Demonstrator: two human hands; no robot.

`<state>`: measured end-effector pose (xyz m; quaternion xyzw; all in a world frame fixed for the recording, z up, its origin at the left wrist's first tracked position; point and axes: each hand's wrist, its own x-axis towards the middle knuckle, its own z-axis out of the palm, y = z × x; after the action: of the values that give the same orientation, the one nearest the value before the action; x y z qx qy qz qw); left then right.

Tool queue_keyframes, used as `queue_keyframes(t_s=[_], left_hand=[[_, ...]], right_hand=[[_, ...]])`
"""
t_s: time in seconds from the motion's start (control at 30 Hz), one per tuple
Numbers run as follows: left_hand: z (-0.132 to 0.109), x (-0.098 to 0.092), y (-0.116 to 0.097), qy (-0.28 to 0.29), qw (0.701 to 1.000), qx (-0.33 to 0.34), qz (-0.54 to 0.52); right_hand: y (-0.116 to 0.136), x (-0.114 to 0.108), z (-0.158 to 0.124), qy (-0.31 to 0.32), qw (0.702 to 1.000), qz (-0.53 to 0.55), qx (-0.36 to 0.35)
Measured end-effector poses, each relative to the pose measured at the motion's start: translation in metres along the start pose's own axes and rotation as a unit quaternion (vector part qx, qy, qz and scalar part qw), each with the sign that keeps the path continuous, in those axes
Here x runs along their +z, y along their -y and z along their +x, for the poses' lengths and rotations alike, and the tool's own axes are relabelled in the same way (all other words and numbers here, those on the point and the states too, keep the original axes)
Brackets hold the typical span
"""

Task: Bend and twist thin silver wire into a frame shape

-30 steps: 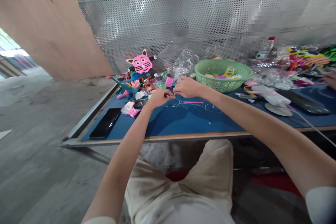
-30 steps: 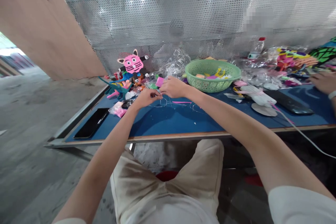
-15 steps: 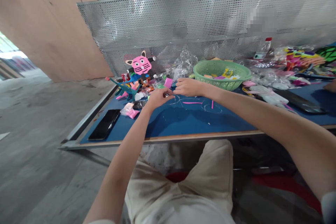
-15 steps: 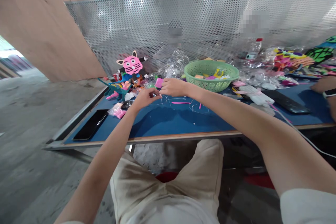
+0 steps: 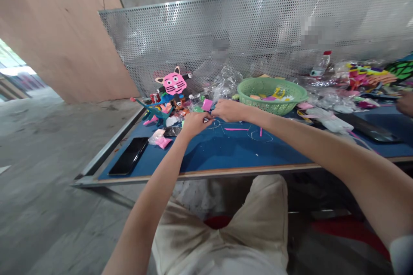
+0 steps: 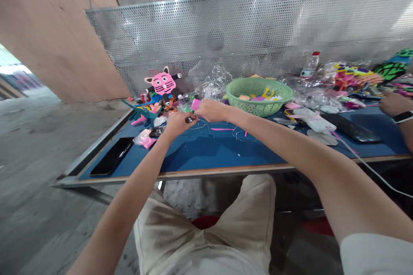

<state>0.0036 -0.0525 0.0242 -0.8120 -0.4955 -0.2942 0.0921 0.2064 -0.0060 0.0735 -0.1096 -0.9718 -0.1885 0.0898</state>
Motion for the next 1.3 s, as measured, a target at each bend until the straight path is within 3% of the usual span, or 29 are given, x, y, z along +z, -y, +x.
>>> queue_keyframes(t_s=[0.2, 0.4, 0.57, 0.67, 0.77, 0.93, 1.07, 1.13, 1.23, 1.3], left_hand=[[0.000, -0.001, -0.004, 0.007, 1.000, 0.012, -0.006], [-0.002, -0.002, -0.003, -0.002, 0.998, 0.034, -0.054], [0.001, -0.003, -0.001, 0.025, 0.983, 0.080, -0.161], [0.003, -0.003, -0.001, 0.012, 0.976, 0.068, -0.204], [0.005, -0.001, 0.002, 0.003, 0.978, 0.061, -0.200], [0.006, 0.001, 0.008, 0.044, 0.978, 0.100, -0.177], [0.006, 0.004, 0.006, 0.039, 0.984, 0.093, -0.147], [0.006, 0.006, 0.004, 0.024, 0.985, 0.076, -0.152], [0.005, 0.010, 0.001, 0.002, 0.986, 0.065, -0.156], [0.004, 0.013, 0.000, -0.023, 0.988, 0.073, -0.133]], right_hand=[[-0.003, 0.002, -0.002, -0.026, 0.994, 0.087, 0.063], [-0.003, -0.012, -0.002, -0.026, 0.966, 0.215, 0.144], [-0.011, -0.023, -0.006, 0.028, 0.959, 0.259, 0.107], [-0.014, -0.023, -0.008, 0.028, 0.951, 0.286, 0.113], [-0.012, -0.018, -0.010, 0.054, 0.913, 0.377, 0.148], [-0.004, 0.005, -0.017, 0.046, 0.801, 0.563, 0.200], [0.002, 0.030, -0.023, -0.017, 0.687, 0.665, 0.292], [0.006, 0.041, -0.023, -0.065, 0.647, 0.684, 0.331], [0.012, 0.049, -0.023, -0.135, 0.630, 0.681, 0.349], [0.016, 0.048, -0.022, -0.172, 0.658, 0.651, 0.337]])
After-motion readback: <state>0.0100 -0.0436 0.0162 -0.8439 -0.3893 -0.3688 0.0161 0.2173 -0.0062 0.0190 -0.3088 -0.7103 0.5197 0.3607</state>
